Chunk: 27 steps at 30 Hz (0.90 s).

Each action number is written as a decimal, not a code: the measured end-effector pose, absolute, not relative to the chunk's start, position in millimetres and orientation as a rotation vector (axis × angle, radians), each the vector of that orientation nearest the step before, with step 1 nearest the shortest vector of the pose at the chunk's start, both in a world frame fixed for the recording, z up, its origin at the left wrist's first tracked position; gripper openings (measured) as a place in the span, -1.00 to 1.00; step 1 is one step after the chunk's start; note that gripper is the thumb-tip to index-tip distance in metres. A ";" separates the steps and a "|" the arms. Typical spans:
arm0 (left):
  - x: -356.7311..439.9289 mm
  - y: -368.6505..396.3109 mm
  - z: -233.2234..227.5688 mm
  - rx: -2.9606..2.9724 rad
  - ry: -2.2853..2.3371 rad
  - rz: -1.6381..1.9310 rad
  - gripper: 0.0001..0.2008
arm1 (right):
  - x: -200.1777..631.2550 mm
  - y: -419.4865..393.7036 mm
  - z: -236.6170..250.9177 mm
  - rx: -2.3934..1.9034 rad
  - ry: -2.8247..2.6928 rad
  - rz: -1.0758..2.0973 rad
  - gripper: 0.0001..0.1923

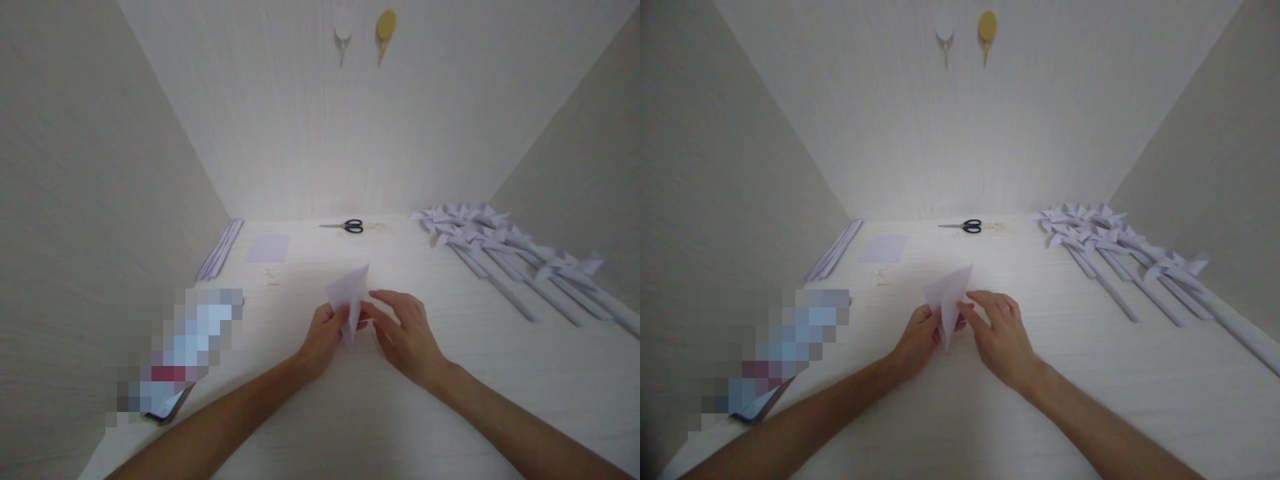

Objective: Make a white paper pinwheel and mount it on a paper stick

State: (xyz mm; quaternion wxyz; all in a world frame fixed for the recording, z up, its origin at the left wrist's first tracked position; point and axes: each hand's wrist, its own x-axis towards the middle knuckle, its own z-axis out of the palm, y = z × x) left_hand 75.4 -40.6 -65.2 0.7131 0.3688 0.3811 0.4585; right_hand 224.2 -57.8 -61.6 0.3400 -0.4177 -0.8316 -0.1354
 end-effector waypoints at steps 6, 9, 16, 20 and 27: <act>72.9 -43.2 -68.9 1.013 0.934 0.994 -0.65 | 217.3 -73.3 -51.4 -0.666 -2.328 -0.641 -0.71; 72.5 -44.3 -69.4 1.032 0.975 0.998 -0.68 | 216.5 -73.7 -51.7 -0.676 -2.377 -0.640 -0.75; 76.3 -46.1 -69.8 0.816 0.950 1.090 -0.77 | 221.4 -68.5 -55.0 -0.889 -2.294 -0.664 -0.74; 80.8 -51.6 -63.3 0.623 0.888 1.090 -0.83 | 222.6 -65.4 -56.8 -0.973 -2.350 -0.647 -0.74; 72.3 -42.1 -57.3 0.486 0.754 0.975 -0.82 | 234.5 -57.4 -55.8 -0.753 -2.489 -0.535 -0.72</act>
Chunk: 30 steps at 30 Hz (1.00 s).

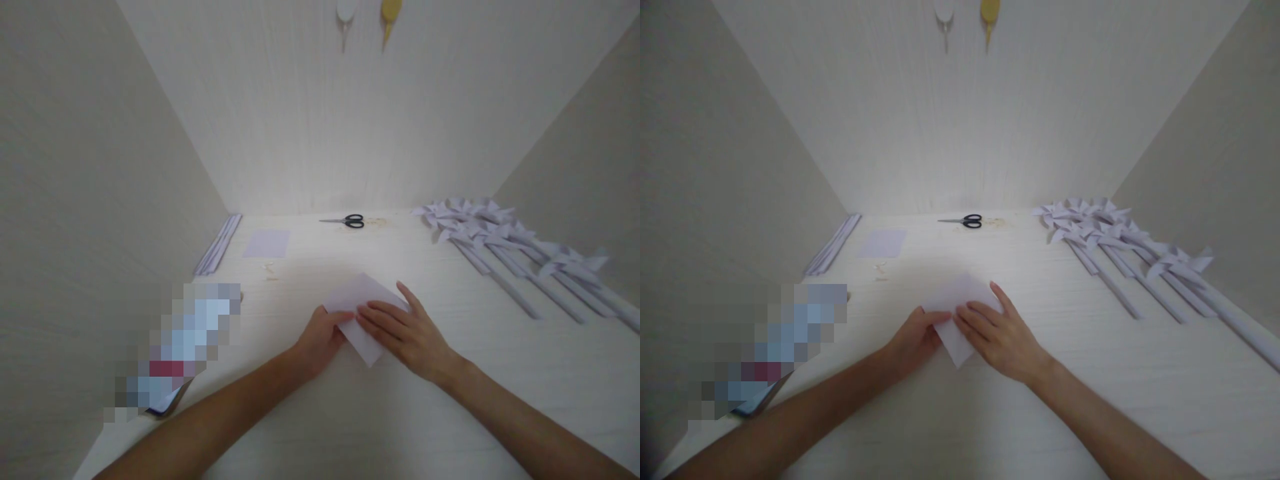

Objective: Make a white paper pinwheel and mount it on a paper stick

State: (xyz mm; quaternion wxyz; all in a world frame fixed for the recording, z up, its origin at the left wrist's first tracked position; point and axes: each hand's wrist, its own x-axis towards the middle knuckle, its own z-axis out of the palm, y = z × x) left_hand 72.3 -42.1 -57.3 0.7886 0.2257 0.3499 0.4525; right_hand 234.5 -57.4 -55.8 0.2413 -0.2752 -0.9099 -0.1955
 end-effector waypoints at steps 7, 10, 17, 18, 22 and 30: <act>50.3 -20.5 -54.5 0.680 0.714 0.611 -0.74 | 243.2 -53.6 -50.5 -0.494 -2.578 -0.437 -0.76; 52.1 -23.5 -53.8 0.817 0.818 0.637 -0.75 | 241.6 -54.4 -51.5 -0.450 -2.560 -0.402 -0.80; 51.9 -26.0 -60.6 1.037 0.790 0.640 -0.72 | 239.6 -56.2 -54.7 -0.599 -2.370 0.025 -0.84; 51.5 -25.8 -60.9 1.099 0.792 0.637 -0.74 | 238.8 -57.1 -53.3 -0.681 -2.337 0.117 -0.85; 52.8 -26.7 -60.1 1.249 0.802 0.613 -0.78 | 233.1 -59.9 -44.4 -1.006 -2.189 0.487 -0.86; 57.4 -29.9 -59.2 1.279 0.756 0.566 -0.68 | 230.9 -51.1 -48.4 -1.227 -1.843 0.839 -0.85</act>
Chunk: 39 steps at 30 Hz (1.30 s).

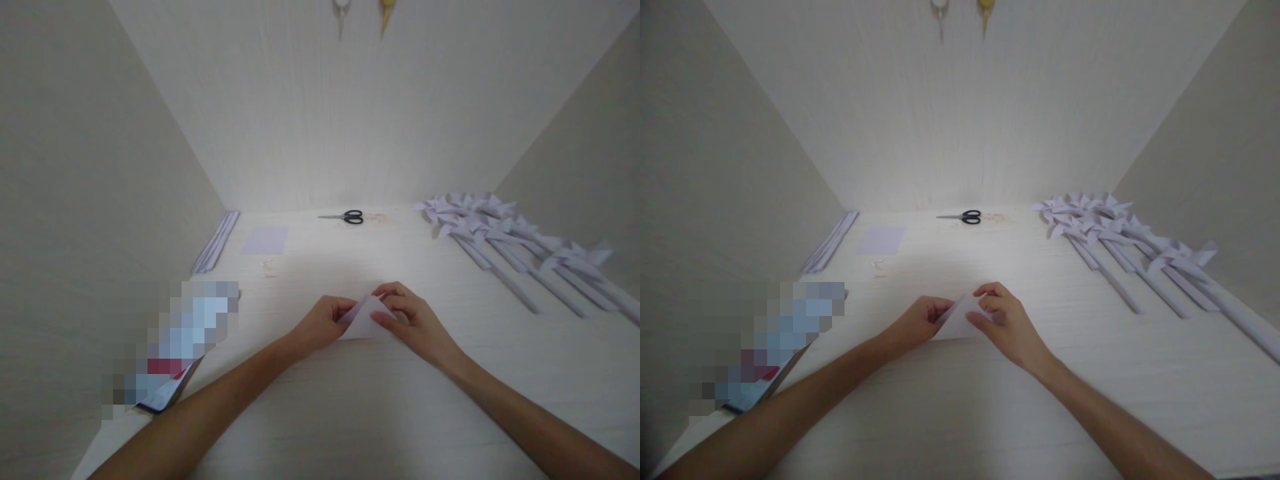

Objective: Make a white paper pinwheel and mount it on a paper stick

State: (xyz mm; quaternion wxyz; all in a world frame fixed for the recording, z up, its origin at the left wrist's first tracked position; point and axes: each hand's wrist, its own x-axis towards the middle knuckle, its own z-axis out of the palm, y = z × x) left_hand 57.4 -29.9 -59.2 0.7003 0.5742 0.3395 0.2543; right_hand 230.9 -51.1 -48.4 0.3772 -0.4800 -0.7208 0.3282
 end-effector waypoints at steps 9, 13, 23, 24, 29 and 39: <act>59.9 -33.0 -55.8 1.189 0.784 0.524 -0.68 | 232.4 -48.6 -51.6 -1.246 -1.687 1.166 -0.81; 60.0 -33.9 -55.8 1.229 0.772 0.523 -0.70 | 232.6 -48.2 -52.1 -1.235 -1.705 1.188 -0.80; 63.2 -37.9 -50.5 1.257 0.761 0.548 -0.79 | 233.1 -47.9 -53.4 -1.271 -1.802 1.095 -0.70; 63.1 -38.0 -50.8 1.260 0.763 0.548 -0.80 | 233.0 -47.9 -53.4 -1.272 -1.805 1.095 -0.70; 63.7 -38.2 -53.0 1.249 0.766 0.547 -0.80 | 232.5 -48.2 -54.0 -1.272 -1.814 1.094 -0.69; 63.9 -37.4 -50.0 1.144 0.740 0.540 -0.76 | 231.0 -51.8 -49.1 -1.337 -1.891 1.009 -0.73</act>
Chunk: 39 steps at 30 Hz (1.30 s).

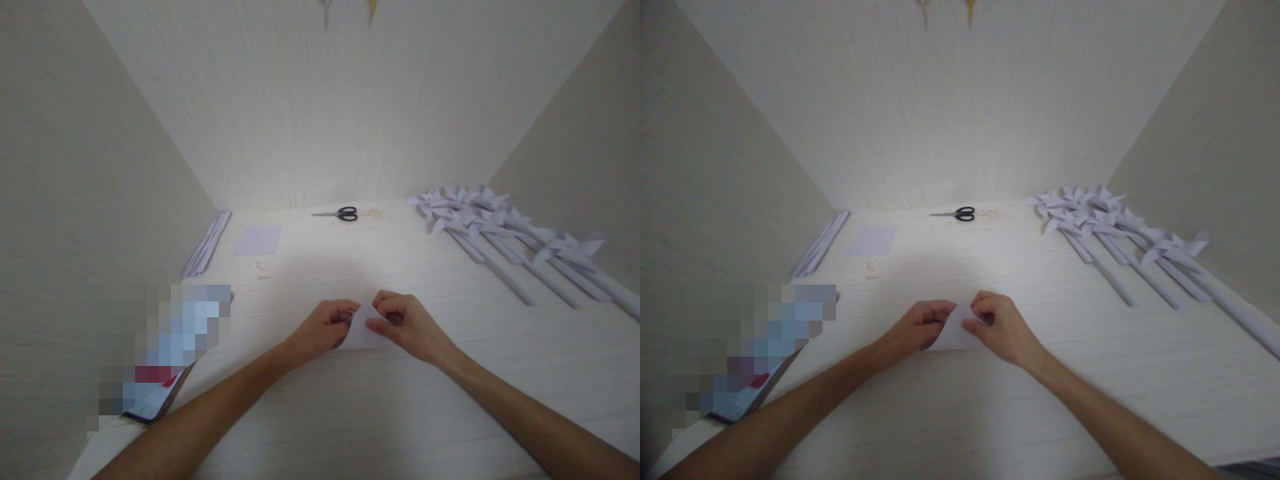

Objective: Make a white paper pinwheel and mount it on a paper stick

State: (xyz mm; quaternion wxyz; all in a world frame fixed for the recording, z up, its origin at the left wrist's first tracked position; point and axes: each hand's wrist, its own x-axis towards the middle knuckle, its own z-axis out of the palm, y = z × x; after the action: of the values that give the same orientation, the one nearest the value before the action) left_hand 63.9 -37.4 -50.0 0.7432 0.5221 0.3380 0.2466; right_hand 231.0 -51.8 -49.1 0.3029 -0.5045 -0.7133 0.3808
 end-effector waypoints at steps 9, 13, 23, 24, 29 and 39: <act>68.2 -41.1 -46.8 1.546 0.962 0.647 -0.74 | 219.3 -62.6 -41.0 -1.330 -1.957 0.906 -0.73; 67.6 -41.2 -48.9 1.578 0.978 0.648 -0.73 | 219.0 -63.3 -39.8 -1.330 -1.962 0.927 -0.75; 68.2 -39.8 -51.5 1.529 0.991 0.631 -0.73 | 218.9 -63.1 -41.1 -1.334 -1.938 0.941 -0.76; 68.1 -39.9 -51.3 1.521 0.990 0.630 -0.73 | 218.9 -63.1 -41.0 -1.331 -1.936 0.944 -0.76; 67.6 -40.4 -50.7 1.524 0.989 0.642 -0.73 | 219.8 -63.3 -40.0 -1.323 -1.936 0.957 -0.77; 63.2 -38.2 -45.9 1.638 1.016 0.538 -0.74 | 222.1 -61.2 -39.8 -1.274 -1.946 1.141 -0.70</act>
State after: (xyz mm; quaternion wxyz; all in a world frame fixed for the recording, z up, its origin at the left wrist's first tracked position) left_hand 63.2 -38.2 -45.9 0.5398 0.6892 0.4272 0.2261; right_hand 222.1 -61.2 -39.8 0.2720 -0.4731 -0.7229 0.4239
